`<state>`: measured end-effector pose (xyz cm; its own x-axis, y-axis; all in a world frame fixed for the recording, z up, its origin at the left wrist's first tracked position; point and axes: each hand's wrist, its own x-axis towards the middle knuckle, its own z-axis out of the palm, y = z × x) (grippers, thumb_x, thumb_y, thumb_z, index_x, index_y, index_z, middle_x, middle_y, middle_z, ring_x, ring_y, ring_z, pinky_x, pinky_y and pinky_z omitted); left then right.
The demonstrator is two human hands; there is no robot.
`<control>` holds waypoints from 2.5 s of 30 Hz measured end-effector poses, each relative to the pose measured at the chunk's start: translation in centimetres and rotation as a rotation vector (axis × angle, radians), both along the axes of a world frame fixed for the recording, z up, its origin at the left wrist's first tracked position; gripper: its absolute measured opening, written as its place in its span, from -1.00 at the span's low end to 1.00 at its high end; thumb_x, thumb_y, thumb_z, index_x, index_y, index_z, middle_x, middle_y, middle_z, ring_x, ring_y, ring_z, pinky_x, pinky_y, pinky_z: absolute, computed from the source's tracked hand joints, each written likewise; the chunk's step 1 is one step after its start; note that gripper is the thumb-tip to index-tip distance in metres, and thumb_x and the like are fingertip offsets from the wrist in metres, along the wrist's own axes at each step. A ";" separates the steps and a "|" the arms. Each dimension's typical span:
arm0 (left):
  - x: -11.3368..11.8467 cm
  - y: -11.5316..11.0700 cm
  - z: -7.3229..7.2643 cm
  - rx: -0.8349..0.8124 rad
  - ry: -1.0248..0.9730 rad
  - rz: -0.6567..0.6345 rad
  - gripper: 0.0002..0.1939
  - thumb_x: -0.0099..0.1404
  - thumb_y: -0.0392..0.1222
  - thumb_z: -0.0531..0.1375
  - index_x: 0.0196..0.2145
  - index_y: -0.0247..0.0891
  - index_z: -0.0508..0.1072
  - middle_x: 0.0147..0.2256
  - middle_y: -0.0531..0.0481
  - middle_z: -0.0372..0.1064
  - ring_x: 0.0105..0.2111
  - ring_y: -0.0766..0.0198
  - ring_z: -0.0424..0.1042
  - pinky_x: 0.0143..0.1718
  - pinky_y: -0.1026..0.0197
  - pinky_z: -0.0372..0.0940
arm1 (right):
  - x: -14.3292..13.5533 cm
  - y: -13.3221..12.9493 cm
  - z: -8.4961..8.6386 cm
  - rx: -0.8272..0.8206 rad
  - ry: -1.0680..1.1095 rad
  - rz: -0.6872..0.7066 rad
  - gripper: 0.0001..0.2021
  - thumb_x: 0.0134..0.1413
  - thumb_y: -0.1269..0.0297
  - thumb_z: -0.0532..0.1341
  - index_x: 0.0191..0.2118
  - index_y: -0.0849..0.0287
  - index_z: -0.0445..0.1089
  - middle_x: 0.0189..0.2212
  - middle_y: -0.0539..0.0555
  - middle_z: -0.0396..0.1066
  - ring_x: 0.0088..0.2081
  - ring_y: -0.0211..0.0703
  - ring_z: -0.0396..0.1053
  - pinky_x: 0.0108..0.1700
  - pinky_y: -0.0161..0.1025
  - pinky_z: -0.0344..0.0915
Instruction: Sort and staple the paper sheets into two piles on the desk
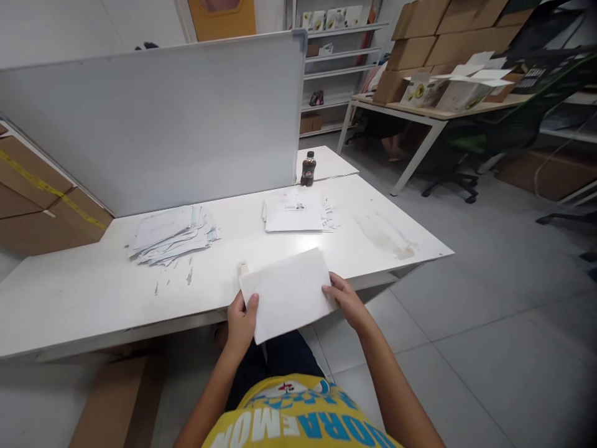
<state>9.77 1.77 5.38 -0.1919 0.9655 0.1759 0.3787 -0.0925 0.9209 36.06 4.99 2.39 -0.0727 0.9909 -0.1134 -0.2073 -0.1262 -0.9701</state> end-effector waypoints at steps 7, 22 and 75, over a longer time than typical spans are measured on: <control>-1.1 -4.6 -4.3 -0.258 -0.290 0.092 -0.47 0.20 0.20 0.15 -0.14 -0.33 0.51 -0.20 -0.16 0.53 -0.19 0.04 0.48 -0.13 0.09 0.33 | -2.0 -4.1 -3.0 -0.227 0.158 0.068 -0.59 -0.23 0.17 0.39 -0.14 0.07 0.49 -0.10 0.08 0.52 -0.08 0.08 0.44 -0.03 -0.10 0.30; -2.0 -2.3 -5.4 -0.366 -0.377 0.110 -0.58 0.16 0.11 0.19 -0.21 -0.30 0.47 -0.33 -0.05 0.47 -0.32 0.19 0.44 -0.29 0.22 0.30 | -2.5 -4.1 -1.9 -0.239 0.017 -0.080 -0.55 -0.22 0.13 0.38 -0.10 0.07 0.43 -0.11 0.09 0.51 -0.13 0.09 0.45 -0.12 -0.10 0.33; -5.4 6.1 -4.6 0.048 0.995 -0.126 -0.35 0.44 0.05 -0.16 0.33 -0.43 0.01 0.30 -0.27 0.05 0.32 -0.05 -0.01 0.27 -0.09 -0.04 | 5.0 28.7 1.3 0.126 -0.355 -0.637 -0.70 -0.28 0.39 0.09 -0.28 0.24 0.34 -0.51 -0.03 0.20 -0.45 -0.20 0.19 -0.42 -0.23 0.24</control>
<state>4.40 7.86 0.73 0.1668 0.9562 0.2405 0.9591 -0.2139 0.1853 41.02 33.65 3.69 0.5411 0.8357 0.0944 0.1256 0.0307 -0.9916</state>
